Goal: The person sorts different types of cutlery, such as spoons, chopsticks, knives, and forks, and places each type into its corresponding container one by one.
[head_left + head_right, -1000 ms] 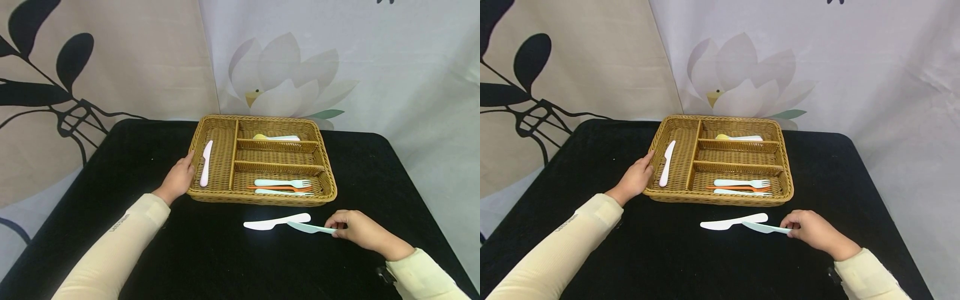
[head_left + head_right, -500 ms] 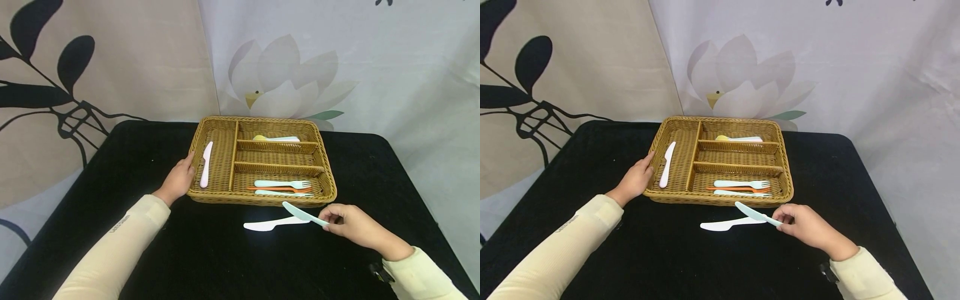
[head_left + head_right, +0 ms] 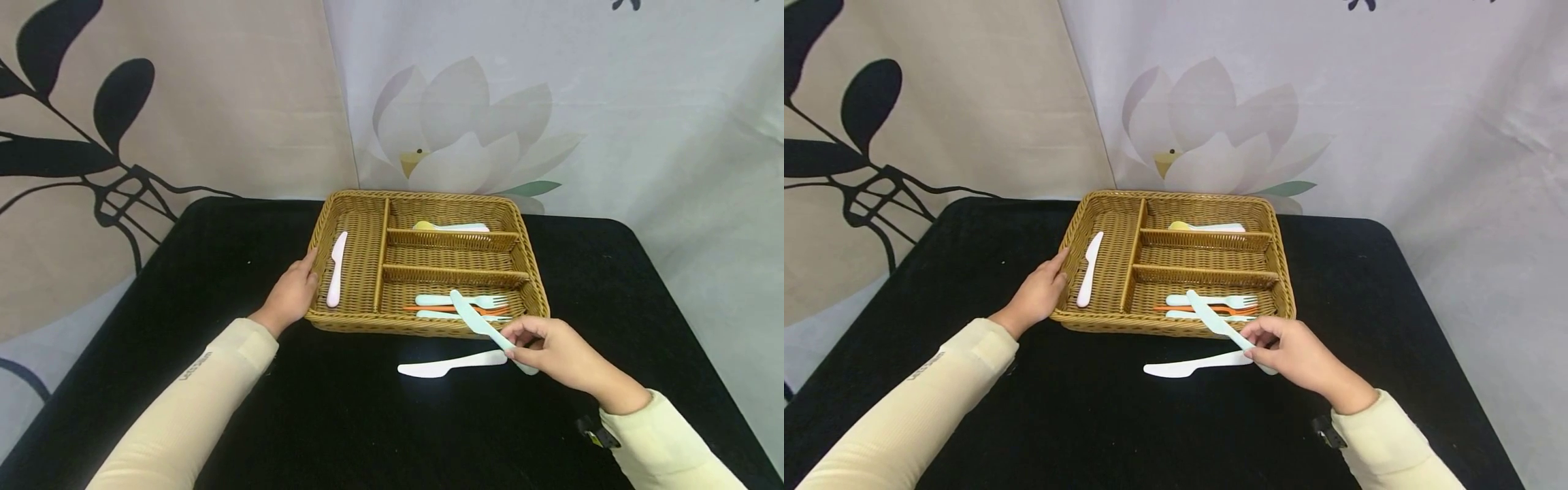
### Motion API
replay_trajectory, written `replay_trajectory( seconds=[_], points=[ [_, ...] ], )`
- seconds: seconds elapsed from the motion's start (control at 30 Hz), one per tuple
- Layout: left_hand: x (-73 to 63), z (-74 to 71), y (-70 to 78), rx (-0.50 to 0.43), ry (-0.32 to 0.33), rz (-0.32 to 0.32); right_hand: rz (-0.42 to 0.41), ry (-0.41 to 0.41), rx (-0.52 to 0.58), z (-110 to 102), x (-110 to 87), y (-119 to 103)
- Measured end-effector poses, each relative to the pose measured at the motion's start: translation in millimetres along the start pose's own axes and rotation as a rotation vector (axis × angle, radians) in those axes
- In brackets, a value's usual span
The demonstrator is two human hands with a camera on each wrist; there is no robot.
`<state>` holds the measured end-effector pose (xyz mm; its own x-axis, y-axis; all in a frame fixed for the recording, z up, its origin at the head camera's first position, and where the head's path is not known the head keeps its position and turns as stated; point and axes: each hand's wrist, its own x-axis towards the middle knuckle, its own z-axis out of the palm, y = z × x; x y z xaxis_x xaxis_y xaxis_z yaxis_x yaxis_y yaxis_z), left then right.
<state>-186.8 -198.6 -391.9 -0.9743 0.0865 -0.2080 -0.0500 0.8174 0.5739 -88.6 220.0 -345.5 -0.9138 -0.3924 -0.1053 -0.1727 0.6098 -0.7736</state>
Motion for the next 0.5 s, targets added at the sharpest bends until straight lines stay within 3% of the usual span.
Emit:
replay_trajectory(
  seconds=[0.27,0.5],
  points=[
    [0.3,1.2,-0.8,0.038,0.036,0.045,-0.028,0.071,0.083,8,12.0,-13],
    [-0.1,1.9,-0.8,0.036,0.042,0.050,0.008,0.135,0.212,18,26.1,-27]
  ],
)
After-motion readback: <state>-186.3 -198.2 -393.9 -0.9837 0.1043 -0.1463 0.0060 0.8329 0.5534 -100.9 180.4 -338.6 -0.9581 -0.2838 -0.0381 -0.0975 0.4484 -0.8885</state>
